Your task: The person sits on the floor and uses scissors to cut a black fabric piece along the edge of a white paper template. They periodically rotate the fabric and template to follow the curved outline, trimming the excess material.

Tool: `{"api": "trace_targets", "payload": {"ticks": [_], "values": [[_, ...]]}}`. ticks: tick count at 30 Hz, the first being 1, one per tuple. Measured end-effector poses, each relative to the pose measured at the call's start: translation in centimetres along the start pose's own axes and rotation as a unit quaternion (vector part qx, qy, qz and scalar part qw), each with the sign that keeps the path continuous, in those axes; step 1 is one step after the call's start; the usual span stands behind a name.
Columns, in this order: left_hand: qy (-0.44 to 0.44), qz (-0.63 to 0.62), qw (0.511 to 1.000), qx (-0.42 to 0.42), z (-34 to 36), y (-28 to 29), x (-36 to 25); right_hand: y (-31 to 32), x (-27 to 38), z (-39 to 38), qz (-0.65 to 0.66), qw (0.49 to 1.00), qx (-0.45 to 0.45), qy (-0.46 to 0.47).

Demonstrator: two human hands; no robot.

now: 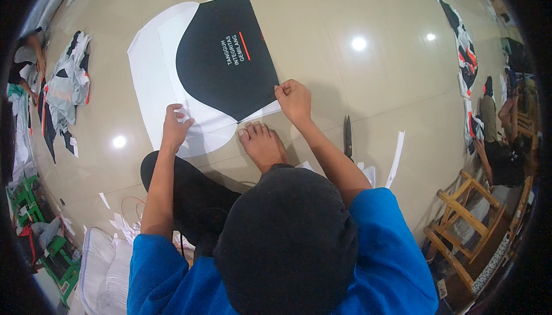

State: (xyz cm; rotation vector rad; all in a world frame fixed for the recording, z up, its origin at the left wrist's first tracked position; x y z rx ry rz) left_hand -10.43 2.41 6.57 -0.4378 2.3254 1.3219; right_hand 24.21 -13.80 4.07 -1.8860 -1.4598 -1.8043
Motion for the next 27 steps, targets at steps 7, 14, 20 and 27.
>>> {"api": "trace_targets", "payload": {"ticks": [7, 14, 20, 27], "values": [[-0.006, 0.011, 1.0, -0.001, -0.17, 0.23, -0.44, 0.15, 0.32, -0.2, 0.002, 1.0, 0.002, -0.011], [-0.021, 0.021, 1.0, -0.007, -0.16, 0.23, -0.36, 0.18, 0.43, -0.44, 0.001, 1.0, 0.001, -0.016], [-0.02, 0.024, 0.999, -0.011, -0.13, 0.1, -0.41, 0.24, 0.31, -0.47, 0.0, 1.0, 0.001, -0.014], [-0.025, 0.029, 0.999, -0.006, -0.11, -0.08, -0.01, 0.14, 0.23, -0.53, -0.002, 1.0, 0.0, -0.014]]}}
Point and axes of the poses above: each hand's wrist, its own z-axis towards the middle knuckle, its own y-axis out of the back of the hand, x = y × z, the point moved 1 cm from there along z, towards the middle knuckle, and after that the axes turned 6 degrees about z, right-handed, at the moved point
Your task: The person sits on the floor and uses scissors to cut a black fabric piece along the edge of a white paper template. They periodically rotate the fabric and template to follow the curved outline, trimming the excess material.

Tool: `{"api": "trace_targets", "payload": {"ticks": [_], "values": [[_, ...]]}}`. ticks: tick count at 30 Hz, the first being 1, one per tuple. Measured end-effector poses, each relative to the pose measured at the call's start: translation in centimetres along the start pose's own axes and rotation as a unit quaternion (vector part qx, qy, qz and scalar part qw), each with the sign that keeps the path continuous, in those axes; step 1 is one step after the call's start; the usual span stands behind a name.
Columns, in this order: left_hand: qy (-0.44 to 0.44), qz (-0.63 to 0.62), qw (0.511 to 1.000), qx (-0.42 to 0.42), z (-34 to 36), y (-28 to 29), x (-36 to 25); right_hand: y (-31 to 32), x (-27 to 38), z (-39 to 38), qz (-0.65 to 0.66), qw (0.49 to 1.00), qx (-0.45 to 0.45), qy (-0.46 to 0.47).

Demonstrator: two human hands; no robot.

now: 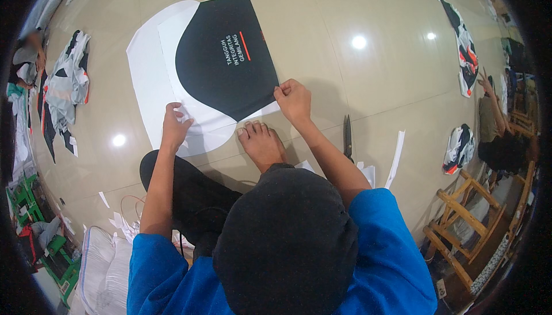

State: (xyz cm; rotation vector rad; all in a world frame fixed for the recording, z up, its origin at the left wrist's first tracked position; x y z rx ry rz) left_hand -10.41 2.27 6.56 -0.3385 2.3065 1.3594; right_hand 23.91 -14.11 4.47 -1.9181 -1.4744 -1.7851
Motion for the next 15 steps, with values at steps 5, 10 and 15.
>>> {"api": "trace_targets", "payload": {"ticks": [5, 10, 15], "values": [[0.002, 0.005, 1.0, 0.007, -0.23, 0.27, -0.6, 0.23, 0.03, 0.0, -0.001, 1.0, 0.001, 0.004], [-0.002, 0.009, 1.0, 0.009, -0.19, 0.23, -0.29, 0.07, 0.26, -0.11, 0.001, 1.0, 0.006, -0.004], [-0.006, 0.012, 1.0, 0.011, -0.25, 0.18, -0.31, 0.03, 0.11, -0.18, 0.004, 1.0, 0.001, 0.003]]}}
Point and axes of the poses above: each hand's wrist, its own z-axis towards the middle knuckle, its own y-axis out of the back of the hand, x = y × z, the point moved 1 cm from there along z, towards the middle knuckle, and after that the axes turned 6 degrees about z, right-handed, at the moved point
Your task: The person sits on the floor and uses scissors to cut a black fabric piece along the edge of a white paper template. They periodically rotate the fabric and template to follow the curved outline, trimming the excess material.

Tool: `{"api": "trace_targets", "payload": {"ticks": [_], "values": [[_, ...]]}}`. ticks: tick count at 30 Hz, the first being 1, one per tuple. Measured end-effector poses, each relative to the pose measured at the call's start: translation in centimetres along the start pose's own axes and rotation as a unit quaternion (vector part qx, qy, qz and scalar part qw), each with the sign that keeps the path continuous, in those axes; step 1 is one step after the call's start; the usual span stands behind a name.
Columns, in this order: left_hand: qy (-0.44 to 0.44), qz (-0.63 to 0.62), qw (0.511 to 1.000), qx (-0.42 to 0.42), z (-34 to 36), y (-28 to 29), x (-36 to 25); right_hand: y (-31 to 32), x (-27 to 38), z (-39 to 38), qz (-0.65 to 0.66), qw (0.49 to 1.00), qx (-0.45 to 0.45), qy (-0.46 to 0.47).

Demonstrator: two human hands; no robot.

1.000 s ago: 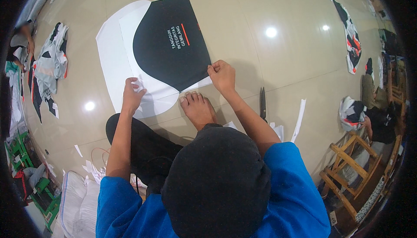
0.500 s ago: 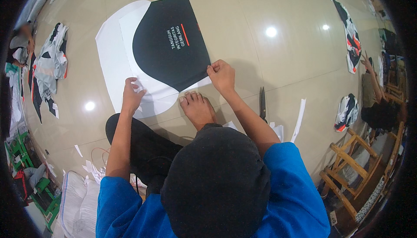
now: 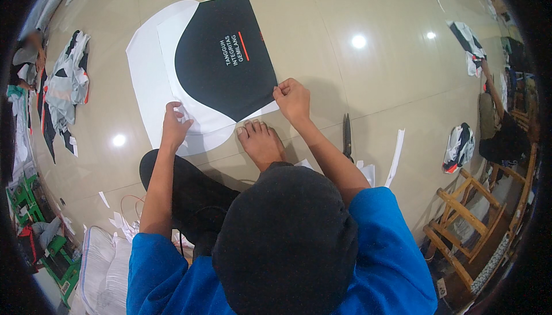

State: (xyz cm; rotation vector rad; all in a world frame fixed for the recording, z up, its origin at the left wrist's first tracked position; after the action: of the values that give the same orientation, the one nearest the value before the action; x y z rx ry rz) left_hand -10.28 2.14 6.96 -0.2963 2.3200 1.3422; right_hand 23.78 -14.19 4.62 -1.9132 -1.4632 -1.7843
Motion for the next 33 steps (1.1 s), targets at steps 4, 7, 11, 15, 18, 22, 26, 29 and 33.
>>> {"api": "trace_targets", "payload": {"ticks": [4, 7, 11, 15, 18, 22, 26, 29, 33], "values": [[-0.005, 0.002, 1.0, -0.004, 0.0, 0.0, 0.0, 0.0, 0.1, -0.1, 0.0, 1.0, -0.001, -0.001], [-0.01, 0.005, 1.0, -0.01, 0.0, 0.0, 0.0, 0.0, 0.3, -0.2, -0.001, 1.0, 0.0, -0.005], [-0.016, 0.006, 1.0, -0.014, 0.1, -0.1, 0.1, 0.0, 0.0, -0.1, 0.002, 1.0, -0.005, 0.008], [-0.011, 0.003, 1.0, -0.013, 0.0, -0.2, 0.2, -0.1, -0.2, -0.2, 0.003, 1.0, -0.005, 0.007], [-0.011, 0.008, 1.0, -0.012, 0.1, -0.1, 0.1, -0.1, -0.2, 0.0, -0.004, 1.0, -0.002, 0.002], [-0.012, 0.007, 1.0, -0.013, 0.2, -0.2, 0.2, 0.0, -0.2, -0.1, 0.007, 1.0, -0.006, 0.004], [-0.023, 0.008, 1.0, -0.016, 0.5, -0.4, 0.9, 0.1, -0.5, 0.1, 0.001, 1.0, -0.003, 0.022], [-0.022, 0.007, 1.0, -0.017, 0.5, -0.7, 1.4, 0.8, -1.2, 0.2, 0.024, 0.999, 0.028, 0.0], [-0.008, 0.002, 1.0, -0.007, 0.6, -0.4, 1.0, 1.9, -2.2, 0.8, 0.022, 0.996, 0.077, 0.025]]}}
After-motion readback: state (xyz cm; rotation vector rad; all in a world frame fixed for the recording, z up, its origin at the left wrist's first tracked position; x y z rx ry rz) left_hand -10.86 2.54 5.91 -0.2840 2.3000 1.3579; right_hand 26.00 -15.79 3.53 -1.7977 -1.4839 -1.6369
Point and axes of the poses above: each hand's wrist, its own z-axis towards the middle knuckle, its own y-axis out of the back of the hand, x = y × z, the point moved 1 cm from there along z, towards the middle knuckle, and after that the axes turned 6 degrees about z, right-handed, at the moved point
